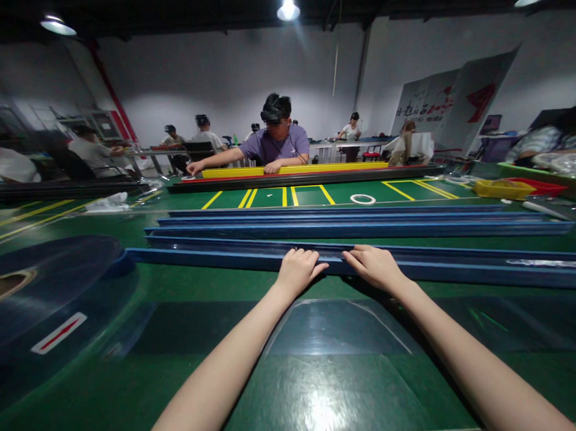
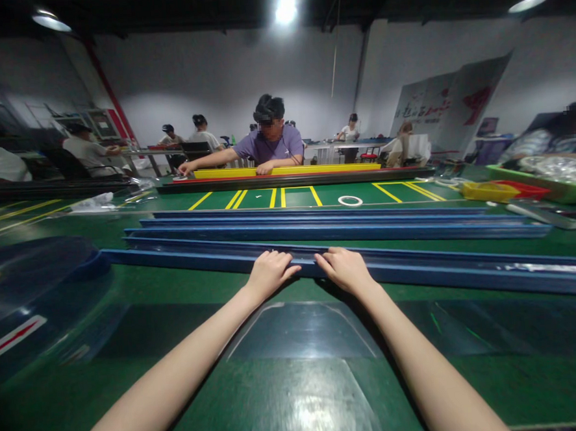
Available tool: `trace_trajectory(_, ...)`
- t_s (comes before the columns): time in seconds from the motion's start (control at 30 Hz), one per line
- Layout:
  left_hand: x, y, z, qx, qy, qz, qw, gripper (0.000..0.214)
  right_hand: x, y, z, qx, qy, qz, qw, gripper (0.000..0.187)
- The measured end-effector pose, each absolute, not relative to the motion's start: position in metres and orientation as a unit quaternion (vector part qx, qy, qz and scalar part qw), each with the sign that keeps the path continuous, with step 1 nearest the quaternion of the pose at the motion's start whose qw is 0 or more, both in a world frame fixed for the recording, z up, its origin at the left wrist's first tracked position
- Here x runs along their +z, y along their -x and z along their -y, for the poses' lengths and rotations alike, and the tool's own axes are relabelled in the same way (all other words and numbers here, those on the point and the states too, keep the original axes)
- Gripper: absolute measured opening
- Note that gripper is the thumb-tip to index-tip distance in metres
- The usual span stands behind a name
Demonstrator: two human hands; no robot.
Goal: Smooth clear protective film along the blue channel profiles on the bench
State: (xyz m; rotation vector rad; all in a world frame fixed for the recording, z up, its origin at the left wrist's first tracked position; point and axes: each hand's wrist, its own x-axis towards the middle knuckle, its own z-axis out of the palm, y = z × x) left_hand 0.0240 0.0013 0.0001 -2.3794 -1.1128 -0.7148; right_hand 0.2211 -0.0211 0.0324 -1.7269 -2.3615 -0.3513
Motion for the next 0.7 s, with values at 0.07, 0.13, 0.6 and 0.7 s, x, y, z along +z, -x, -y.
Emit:
trace_trajectory(0.07, 0.0, -0.024, -0.001, -0.255, 0.855, 0.401, 0.208, 0.034, 0.032, -0.222, 0.02, -0.116, 0.59, 0.792, 0.1, 0.053)
trace_trajectory(0.13, 0.0, -0.024, -0.001, -0.256, 0.855, 0.401, 0.207, 0.034, 0.032, -0.224, 0.019, -0.115, 0.595, 0.788, 0.102, 0.054)
trace_trajectory(0.6, -0.002, -0.023, -0.003, -0.258, 0.853, 0.399, 0.215, 0.034, 0.034, -0.235, 0.015, -0.23, 0.543, 0.78, 0.209, 0.037)
trace_trajectory(0.7, -0.002, -0.023, -0.003, -0.259, 0.853, 0.4, 0.213, 0.034, 0.027, -0.237, 0.011, -0.202, 0.566, 0.783, 0.158, 0.038)
